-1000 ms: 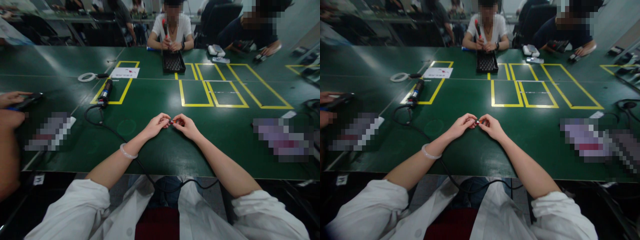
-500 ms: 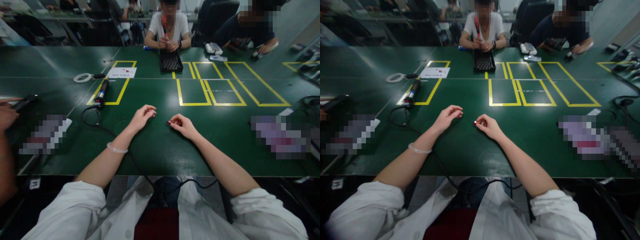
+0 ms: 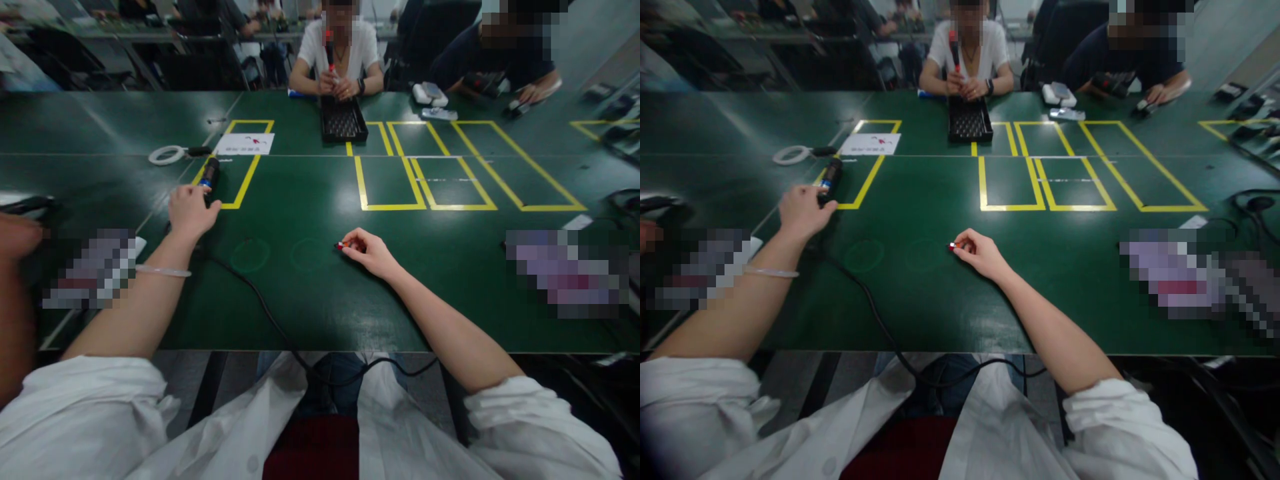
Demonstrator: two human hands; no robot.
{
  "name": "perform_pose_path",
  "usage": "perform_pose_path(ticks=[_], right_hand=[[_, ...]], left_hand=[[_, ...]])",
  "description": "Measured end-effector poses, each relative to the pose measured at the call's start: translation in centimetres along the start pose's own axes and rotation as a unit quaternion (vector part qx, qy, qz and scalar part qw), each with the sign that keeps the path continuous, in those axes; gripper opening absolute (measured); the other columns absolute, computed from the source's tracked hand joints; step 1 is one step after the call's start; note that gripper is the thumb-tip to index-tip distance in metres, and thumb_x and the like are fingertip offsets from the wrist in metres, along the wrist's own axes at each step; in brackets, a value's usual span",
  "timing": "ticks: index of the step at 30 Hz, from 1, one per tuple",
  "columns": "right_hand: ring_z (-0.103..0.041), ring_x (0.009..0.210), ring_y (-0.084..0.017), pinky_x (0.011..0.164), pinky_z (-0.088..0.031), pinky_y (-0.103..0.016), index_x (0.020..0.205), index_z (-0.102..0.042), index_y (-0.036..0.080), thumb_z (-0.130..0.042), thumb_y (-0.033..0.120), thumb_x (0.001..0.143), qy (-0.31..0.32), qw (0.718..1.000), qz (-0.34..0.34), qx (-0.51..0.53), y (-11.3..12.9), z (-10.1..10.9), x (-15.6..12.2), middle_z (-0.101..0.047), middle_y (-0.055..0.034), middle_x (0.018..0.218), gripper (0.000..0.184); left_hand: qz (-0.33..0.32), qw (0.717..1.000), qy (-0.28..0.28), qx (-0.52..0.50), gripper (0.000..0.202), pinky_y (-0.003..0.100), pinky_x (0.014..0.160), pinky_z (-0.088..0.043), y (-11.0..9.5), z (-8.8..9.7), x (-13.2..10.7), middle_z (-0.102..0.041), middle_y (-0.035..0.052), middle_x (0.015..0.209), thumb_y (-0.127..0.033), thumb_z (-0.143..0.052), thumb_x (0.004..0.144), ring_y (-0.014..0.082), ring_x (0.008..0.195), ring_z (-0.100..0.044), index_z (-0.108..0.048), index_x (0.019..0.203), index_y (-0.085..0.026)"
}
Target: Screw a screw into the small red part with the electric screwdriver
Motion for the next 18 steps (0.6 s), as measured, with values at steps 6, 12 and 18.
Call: perform_pose_path(ticks=[6, 12, 18], right_hand=[[-0.048, 0.06, -0.011, 0.058, -0.038, -0.026, 0.094, -0.061, 0.019, -0.066, 0.034, 0.084, 0.002, 1.0, -0.001, -0.003, 0.1, 0.0, 0.0, -0.056, 0.0027, 0.069, 0.019], [-0.048, 0.06, -0.011, 0.059, -0.038, -0.026, 0.094, -0.061, 0.018, -0.066, 0.032, 0.084, 0.007, 1.0, 0.001, -0.004, 0.0, -0.1, 0.1, -0.055, 0.0031, 0.068, 0.018], [-0.049, 0.06, -0.011, 0.059, -0.039, -0.025, 0.095, -0.061, 0.019, -0.065, 0.032, 0.084, 0.006, 1.0, -0.002, -0.006, -0.2, -0.1, 0.1, -0.055, 0.0033, 0.068, 0.018]], left_hand=[[0.12, 0.986, 0.087, 0.075, 0.079, 0.049, 0.096, -0.036, 3.2, -0.7, 1.1, -0.043, 0.0185, 0.14, -0.062, -0.052, 0.089, 0.0321, 0.116, -0.04, -0.034, 0.142, -0.006], [0.121, 0.986, 0.097, 0.066, 0.074, 0.046, 0.09, -0.04, 4.8, -1.7, 1.7, -0.047, 0.02, 0.133, -0.062, -0.046, 0.092, 0.03, 0.109, -0.046, -0.037, 0.136, -0.003], [0.111, 0.986, 0.1, 0.071, 0.073, 0.048, 0.09, -0.041, 4.9, -1.4, 2.3, -0.043, 0.0229, 0.138, -0.057, -0.047, 0.094, 0.0333, 0.113, -0.047, -0.034, 0.14, -0.002]])
Point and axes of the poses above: each hand's wrist, its own x-axis towards the middle knuckle, its own z-axis out of the back of the hand, y = z × x, the point moved 1 cm from there along x, towards the middle knuckle
